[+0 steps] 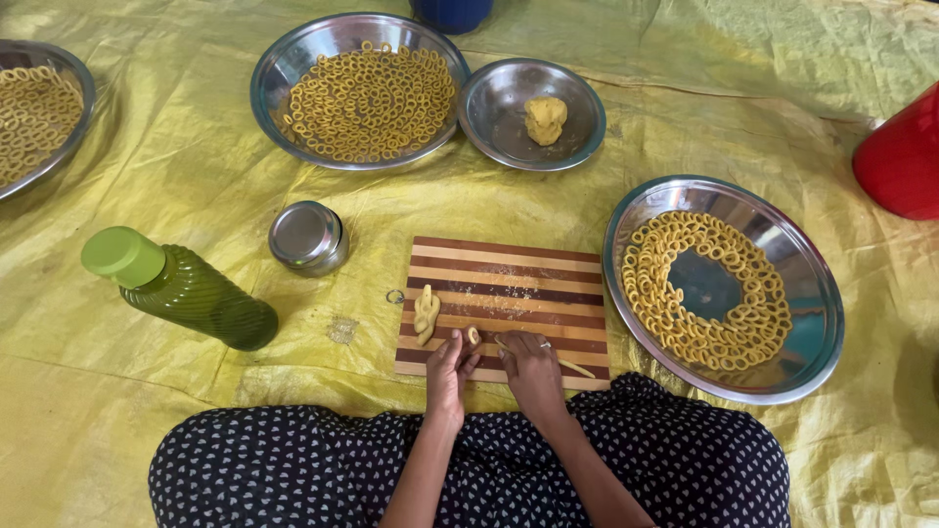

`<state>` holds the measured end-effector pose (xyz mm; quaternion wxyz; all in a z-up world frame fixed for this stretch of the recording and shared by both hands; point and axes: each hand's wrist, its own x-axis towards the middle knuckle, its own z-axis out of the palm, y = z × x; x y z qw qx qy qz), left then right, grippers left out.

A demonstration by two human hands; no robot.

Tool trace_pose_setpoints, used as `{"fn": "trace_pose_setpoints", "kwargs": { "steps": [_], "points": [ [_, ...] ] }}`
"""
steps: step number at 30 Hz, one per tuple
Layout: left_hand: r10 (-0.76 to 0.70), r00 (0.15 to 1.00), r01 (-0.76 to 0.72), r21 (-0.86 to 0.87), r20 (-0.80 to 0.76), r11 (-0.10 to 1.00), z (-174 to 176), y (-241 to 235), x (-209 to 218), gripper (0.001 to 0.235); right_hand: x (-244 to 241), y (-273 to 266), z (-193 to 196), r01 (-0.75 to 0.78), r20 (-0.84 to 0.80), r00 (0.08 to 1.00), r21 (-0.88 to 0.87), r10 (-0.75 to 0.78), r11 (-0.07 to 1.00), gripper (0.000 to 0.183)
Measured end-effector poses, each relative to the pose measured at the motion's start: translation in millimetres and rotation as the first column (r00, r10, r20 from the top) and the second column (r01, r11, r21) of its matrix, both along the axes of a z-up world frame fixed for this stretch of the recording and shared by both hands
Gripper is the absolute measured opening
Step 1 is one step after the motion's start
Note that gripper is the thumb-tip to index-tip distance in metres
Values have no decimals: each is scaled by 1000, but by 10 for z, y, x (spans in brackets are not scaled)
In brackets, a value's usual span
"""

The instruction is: The person sits on a yellow tarp and repeatedly rolls small pieces of yellow dough into thin strips on a wooden board, then joins the ends to form rings. The finished rings are placed into a large metal bowl. A second bowl of finished rings and a smaller bowl of raw dough are visible nearby.

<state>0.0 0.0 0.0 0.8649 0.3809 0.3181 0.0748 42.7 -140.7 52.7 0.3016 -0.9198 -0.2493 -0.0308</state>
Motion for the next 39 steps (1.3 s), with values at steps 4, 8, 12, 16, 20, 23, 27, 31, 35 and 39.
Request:
{"fn": "trace_pose_setpoints", "kwargs": {
  "steps": [4,8,12,16,20,23,27,31,35,39],
  "points": [
    [-19,1000,19,81,0,997,96,-5,18,29,0,15,47,-1,-9,1000,13,1,1000,21],
    [-33,999,37,101,-34,994,172,0,11,24,-12,5,76,1,40,999,27,-2,1000,21],
    [-83,996,85,56,-27,995,182,-39,-13,21,37,43,51,170,-354,917,-71,-184,983,30],
    [-151,988,150,66,5,986,154,-61,-3,19,59,-11,1,170,-331,942,340,-51,925,27],
    [-195,978,188,92,78,978,153,-71,-2,18,69,-57,-36,202,-437,900,411,-2,889,30],
    [-202,971,191,92,125,977,160,-62,-4,15,76,-54,-68,199,-431,902,401,-7,894,27],
    [-195,981,190,152,15,970,124,-46,13,18,115,-74,-102,217,-347,930,261,-118,941,20],
    [-99,987,83,127,123,988,92,-37,10,16,143,-131,-67,155,-285,950,84,-125,984,14],
    [-43,998,37,144,40,989,101,-14,0,16,75,-56,-21,24,-144,989,-42,-30,999,8],
    [-16,1000,18,127,-15,992,123,-8,6,16,-9,21,22,-46,15,999,-209,50,977,12]
  ]
}}
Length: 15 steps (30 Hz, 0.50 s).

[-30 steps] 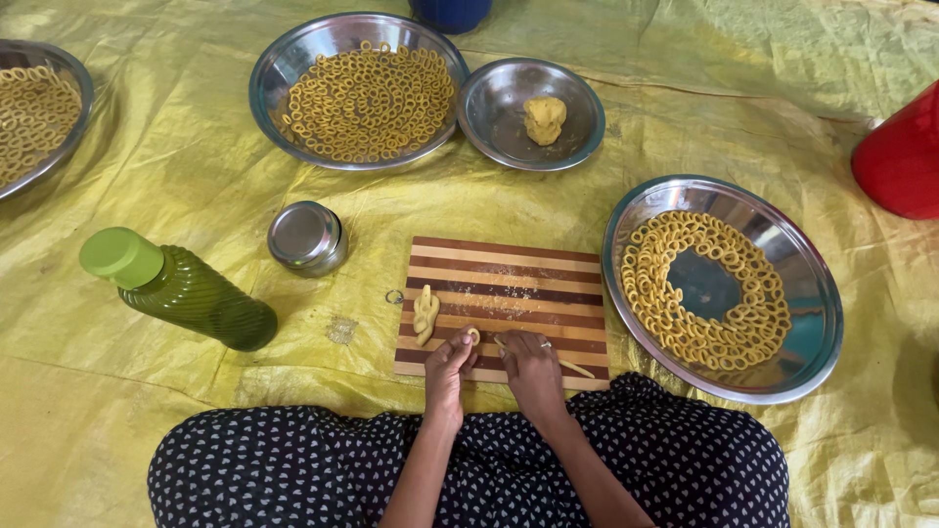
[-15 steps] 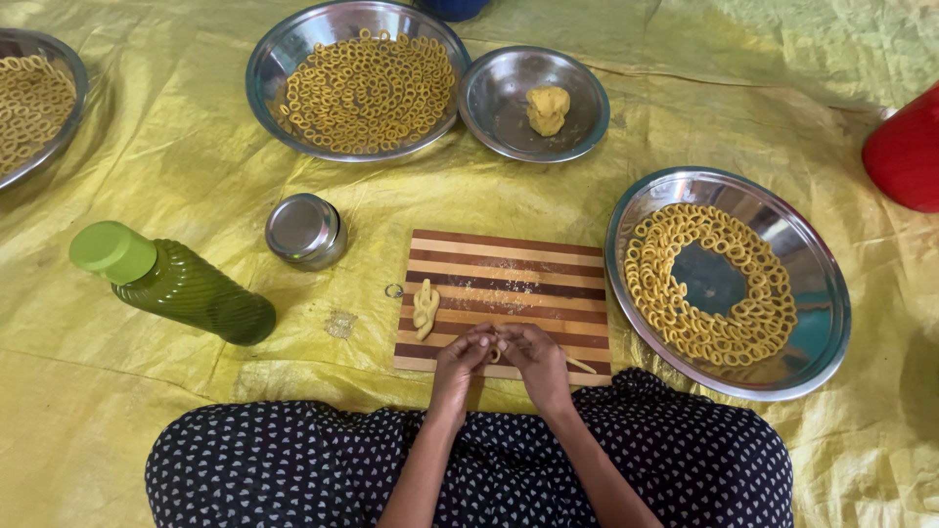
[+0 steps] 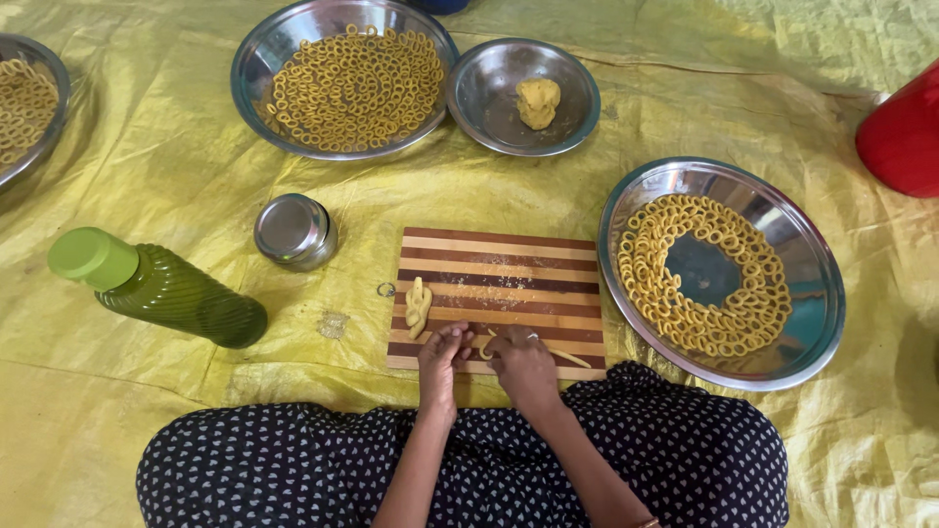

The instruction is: The person sits on a yellow tarp and repeatedly rolls small pieces of yellow dough into thin strips on a wooden board, then joins the ends to form rings. The finished rings are placed into a large metal bowl. A second bowl of finished rings and a smaller bowl of raw dough are visible nearby.

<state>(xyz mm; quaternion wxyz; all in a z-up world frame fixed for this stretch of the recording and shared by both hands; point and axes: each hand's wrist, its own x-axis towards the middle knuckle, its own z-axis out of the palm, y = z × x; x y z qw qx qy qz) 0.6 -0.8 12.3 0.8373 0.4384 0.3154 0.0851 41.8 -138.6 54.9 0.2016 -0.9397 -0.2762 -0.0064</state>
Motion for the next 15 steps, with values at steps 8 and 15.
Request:
{"fn": "trace_pose_setpoints", "kwargs": {
  "steps": [8,15],
  "points": [
    [-27,999,29,52,-46,998,114,43,-37,23,199,-184,44,100,-131,983,-211,-130,972,22],
    [-17,996,20,36,-86,999,201,49,-21,21,1284,-1771,113,524,101,841,95,-532,846,20]
  ]
}}
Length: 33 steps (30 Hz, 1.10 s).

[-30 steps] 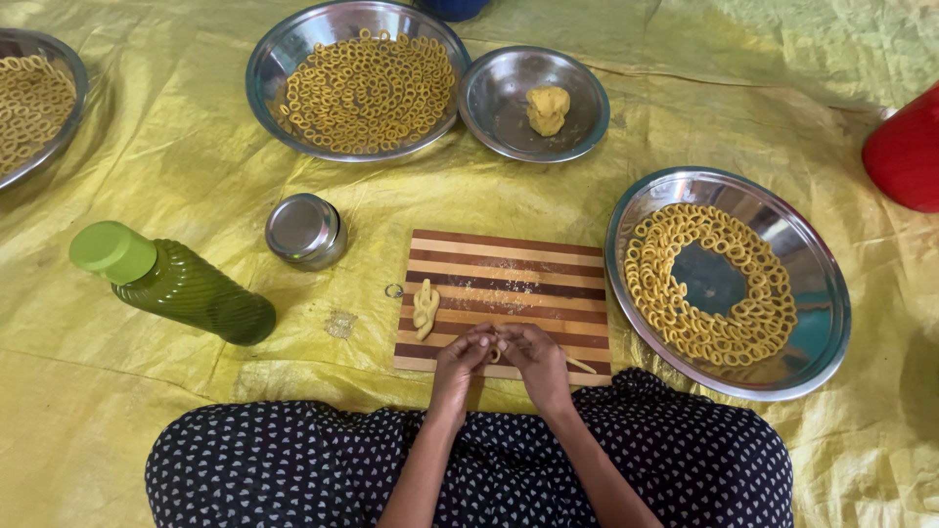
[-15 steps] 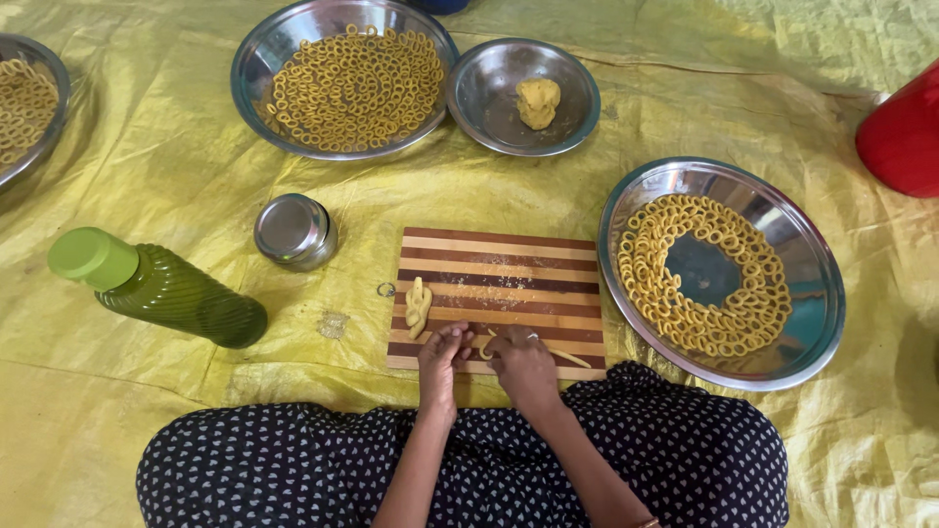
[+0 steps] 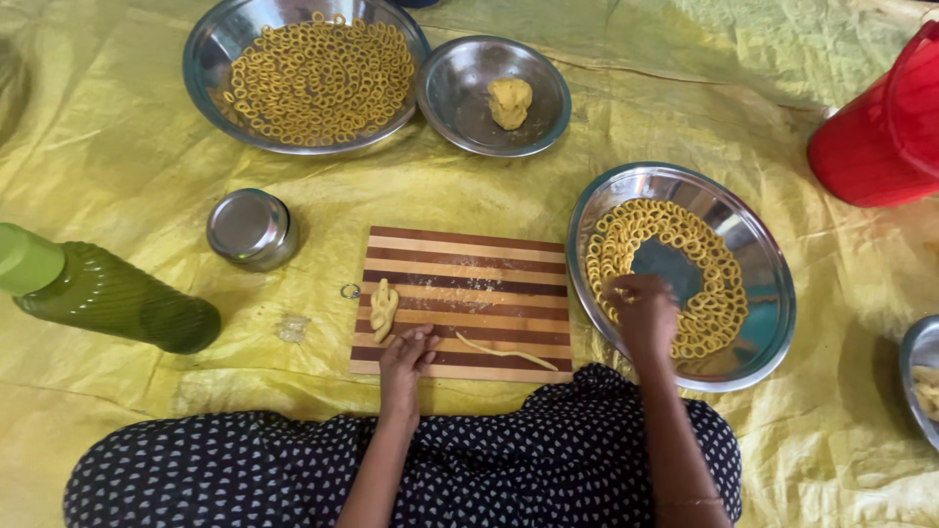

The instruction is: The person sits on a yellow tarp and repeatedly rolls small pieces of yellow dough into thin strips on a wooden board, then joins the ends to form rings. The finished rings are placed into a large metal bowl. A second bowl of finished rings and a smaller bowl of raw dough are visible nearby.

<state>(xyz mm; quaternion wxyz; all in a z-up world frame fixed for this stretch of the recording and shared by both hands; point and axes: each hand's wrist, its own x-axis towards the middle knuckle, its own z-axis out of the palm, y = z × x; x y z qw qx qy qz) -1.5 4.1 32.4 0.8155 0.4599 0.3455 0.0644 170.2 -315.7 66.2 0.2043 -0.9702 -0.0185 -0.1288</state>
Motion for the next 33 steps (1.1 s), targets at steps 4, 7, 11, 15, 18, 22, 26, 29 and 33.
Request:
{"fn": "trace_pose_setpoints", "kwargs": {
  "steps": [4,7,11,15,18,22,26,29,33],
  "points": [
    [-18,999,17,22,28,1000,-54,-7,4,20,321,-764,-164,131,34,991,11,-131,991,15],
    [-32,999,31,36,37,999,-116,13,5,20,468,-998,-312,220,-89,972,41,-216,975,18],
    [-38,997,35,57,66,998,-186,21,-6,20,571,-986,-478,276,-202,945,67,-258,959,17],
    [-52,997,47,80,54,996,-218,26,-12,21,571,-883,-549,193,-101,975,-34,-196,981,15],
    [-56,997,51,76,61,996,-219,23,-11,21,548,-856,-531,185,-118,975,-43,-189,982,19],
    [-54,997,49,79,59,996,-213,12,-11,22,517,-847,-513,166,-106,979,-65,-173,984,16],
    [-49,997,45,62,65,997,-185,14,-7,22,512,-856,-551,175,-95,979,-60,-180,983,14],
    [-34,996,31,41,78,999,-167,8,-3,21,515,-878,-593,186,-86,978,-63,-191,980,12],
    [-31,995,28,37,91,999,-140,7,1,21,487,-846,-561,156,-1,988,-63,-156,986,15]
  ]
}}
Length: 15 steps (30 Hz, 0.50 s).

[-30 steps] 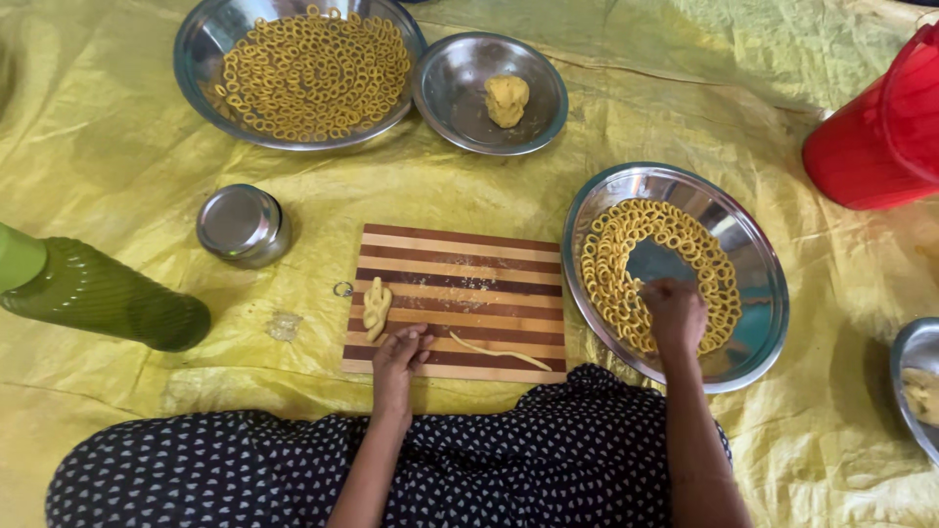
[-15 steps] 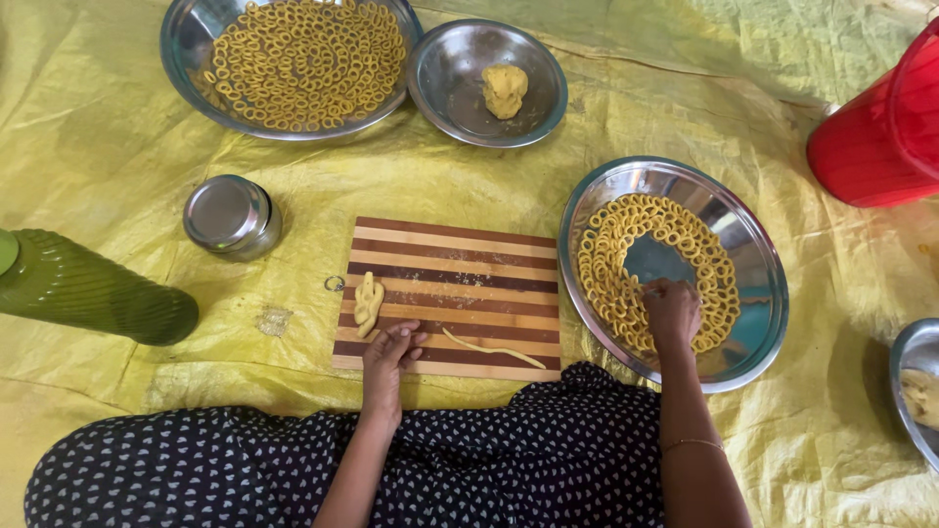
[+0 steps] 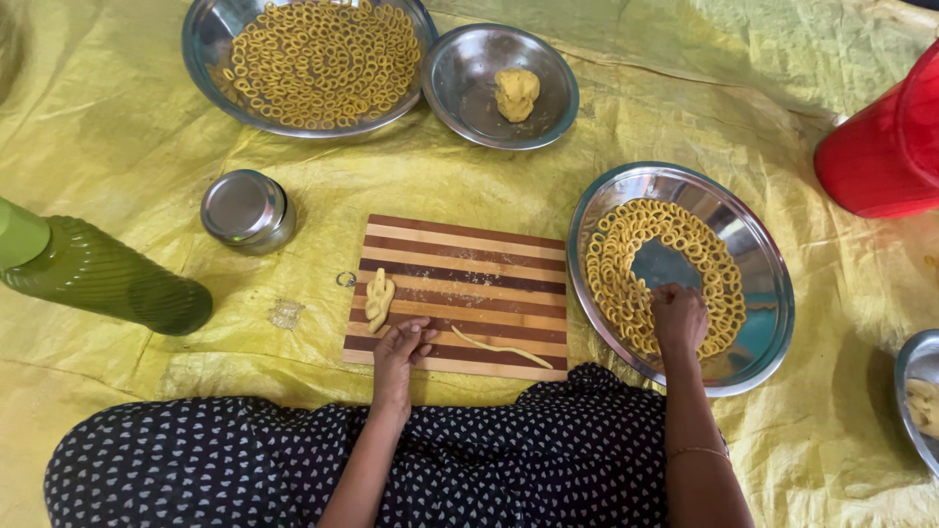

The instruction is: The person sits on a yellow tarp and repeatedly rolls small pieces of yellow dough into thin strips on a wooden board, then joins the ends to form rings. The finished rings are placed into a large metal bowl. A second bowl of finished rings and a smaller bowl of raw dough are visible nearby.

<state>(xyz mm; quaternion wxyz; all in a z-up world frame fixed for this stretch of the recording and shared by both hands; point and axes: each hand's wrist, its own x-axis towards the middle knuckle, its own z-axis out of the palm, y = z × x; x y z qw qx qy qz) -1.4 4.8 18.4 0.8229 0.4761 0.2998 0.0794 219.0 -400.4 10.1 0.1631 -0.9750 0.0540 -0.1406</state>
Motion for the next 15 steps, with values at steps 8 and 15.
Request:
{"fn": "trace_pose_setpoints", "kwargs": {
  "steps": [8,15],
  "points": [
    [-11,998,12,15,-70,1000,52,-22,32,22,-630,953,440,-355,-15,924,339,383,871,13],
    [19,1000,-20,-37,-22,999,7,24,1,21,-1478,1962,561,-646,-136,750,58,647,761,26]
  ]
}}
